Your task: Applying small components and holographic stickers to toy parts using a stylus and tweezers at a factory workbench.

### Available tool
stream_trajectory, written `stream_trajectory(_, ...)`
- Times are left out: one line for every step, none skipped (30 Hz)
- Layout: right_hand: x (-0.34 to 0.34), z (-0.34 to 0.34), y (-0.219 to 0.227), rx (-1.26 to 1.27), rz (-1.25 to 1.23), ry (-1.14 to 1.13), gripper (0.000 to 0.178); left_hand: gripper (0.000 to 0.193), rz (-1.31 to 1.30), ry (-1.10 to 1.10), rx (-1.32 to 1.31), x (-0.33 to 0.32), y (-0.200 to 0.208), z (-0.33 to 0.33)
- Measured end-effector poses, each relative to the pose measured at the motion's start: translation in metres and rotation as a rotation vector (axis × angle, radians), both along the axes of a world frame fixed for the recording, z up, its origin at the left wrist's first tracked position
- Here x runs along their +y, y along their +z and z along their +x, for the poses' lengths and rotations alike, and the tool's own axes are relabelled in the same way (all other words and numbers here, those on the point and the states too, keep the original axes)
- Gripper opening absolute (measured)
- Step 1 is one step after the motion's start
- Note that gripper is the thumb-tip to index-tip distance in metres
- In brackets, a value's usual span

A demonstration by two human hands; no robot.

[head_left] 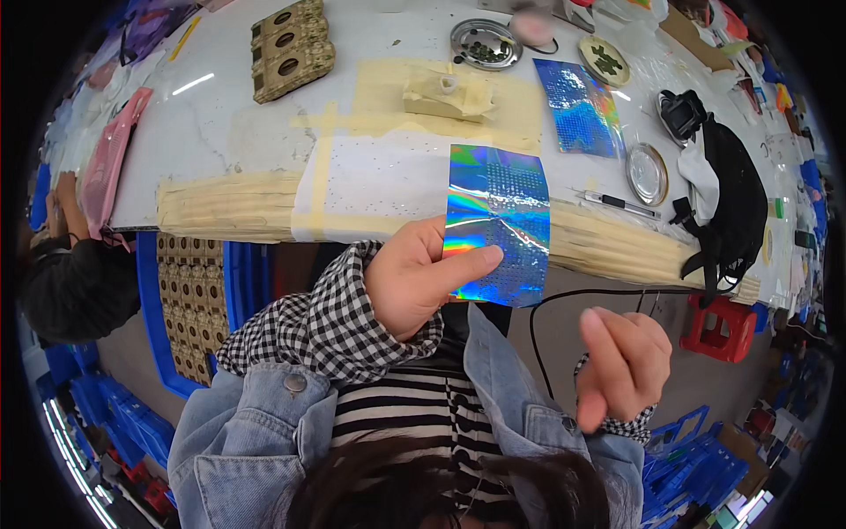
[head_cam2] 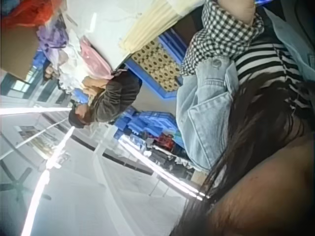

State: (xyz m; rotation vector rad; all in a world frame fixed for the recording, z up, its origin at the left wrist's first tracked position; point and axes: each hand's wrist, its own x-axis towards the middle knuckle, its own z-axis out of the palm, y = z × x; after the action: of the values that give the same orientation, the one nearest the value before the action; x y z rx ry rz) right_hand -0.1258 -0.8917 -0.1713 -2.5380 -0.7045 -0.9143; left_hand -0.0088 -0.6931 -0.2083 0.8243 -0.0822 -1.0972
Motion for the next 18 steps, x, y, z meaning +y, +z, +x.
stream_trajectory(0.006, 0.008, -0.005, -0.153, 0.13, -0.012, 0.067, 0.028, 0.026, -0.012, -0.008, 0.007, 0.005, 0.001)
stream_trajectory(0.012, 0.016, -0.01, -0.304, 0.263, -0.022, 0.08, 0.026, 0.042, 0.007, -0.039, 0.011, 0.008, 0.001)
stream_trajectory(0.009, 0.019, -0.005, -0.276, 0.251, -0.026, 0.091, 0.025, 0.059, 0.027, -0.071, 0.015, 0.012, -0.001)
stream_trajectory(0.01, 0.018, -0.004, -0.196, 0.334, -0.04, 0.092, 0.025, 0.07, 0.038, -0.096, 0.019, 0.014, 0.0)
stream_trajectory(0.013, 0.015, -0.002, -0.115, 0.416, -0.055, 0.093, 0.024, 0.096, 0.053, -0.13, 0.024, 0.014, 0.001)
stream_trajectory(0.016, 0.015, 0.0, -0.032, 0.496, -0.071, 0.094, 0.023, 0.105, 0.054, -0.163, 0.029, 0.015, 0.002)
stream_trajectory(0.02, 0.02, 0.002, 0.007, 0.564, -0.03, 0.091, 0.023, 0.114, 0.061, -0.198, 0.035, 0.015, 0.003)
stream_trajectory(0.026, 0.025, 0.0, 0.003, 0.596, -0.029, 0.089, 0.022, 0.122, 0.065, -0.233, 0.041, 0.015, 0.004)
stream_trajectory(0.033, 0.03, -0.002, 0.0, 0.627, -0.029, 0.087, 0.023, 0.115, 0.086, -0.243, 0.046, 0.017, 0.006)
stream_trajectory(0.041, 0.036, -0.005, 0.003, 0.662, -0.021, 0.085, 0.023, 0.119, 0.131, -0.237, 0.05, 0.018, 0.006)
stream_trajectory(0.049, 0.04, 0.002, 0.094, 0.697, 0.008, 0.057, 0.023, 0.123, 0.174, -0.231, 0.055, 0.018, 0.007)
stream_trajectory(0.057, 0.043, -0.001, 0.174, 0.792, 0.03, 0.045, 0.024, 0.126, 0.214, -0.224, 0.059, 0.019, 0.008)
stream_trajectory(0.065, 0.043, -0.005, 0.259, 0.883, 0.04, 0.036, 0.025, 0.107, 0.226, -0.207, 0.063, 0.019, 0.011)
stream_trajectory(0.071, 0.044, -0.009, 0.344, 0.973, 0.047, 0.03, 0.025, 0.099, 0.255, -0.209, 0.066, 0.017, 0.013)
stream_trajectory(0.073, 0.042, -0.013, 0.467, 1.043, 0.046, 0.037, 0.025, 0.092, 0.283, -0.212, 0.068, 0.014, 0.015)
stream_trajectory(0.08, 0.047, -0.013, 0.472, 0.95, 0.017, 0.037, 0.025, 0.081, 0.32, -0.213, 0.072, 0.011, 0.016)
stream_trajectory(0.089, 0.052, -0.013, 0.475, 0.857, -0.009, 0.038, 0.026, 0.1, 0.341, -0.242, 0.076, 0.009, 0.017)
stream_trajectory(0.096, 0.056, -0.013, 0.477, 0.764, -0.033, 0.038, 0.025, 0.113, 0.368, -0.243, 0.081, 0.008, 0.018)
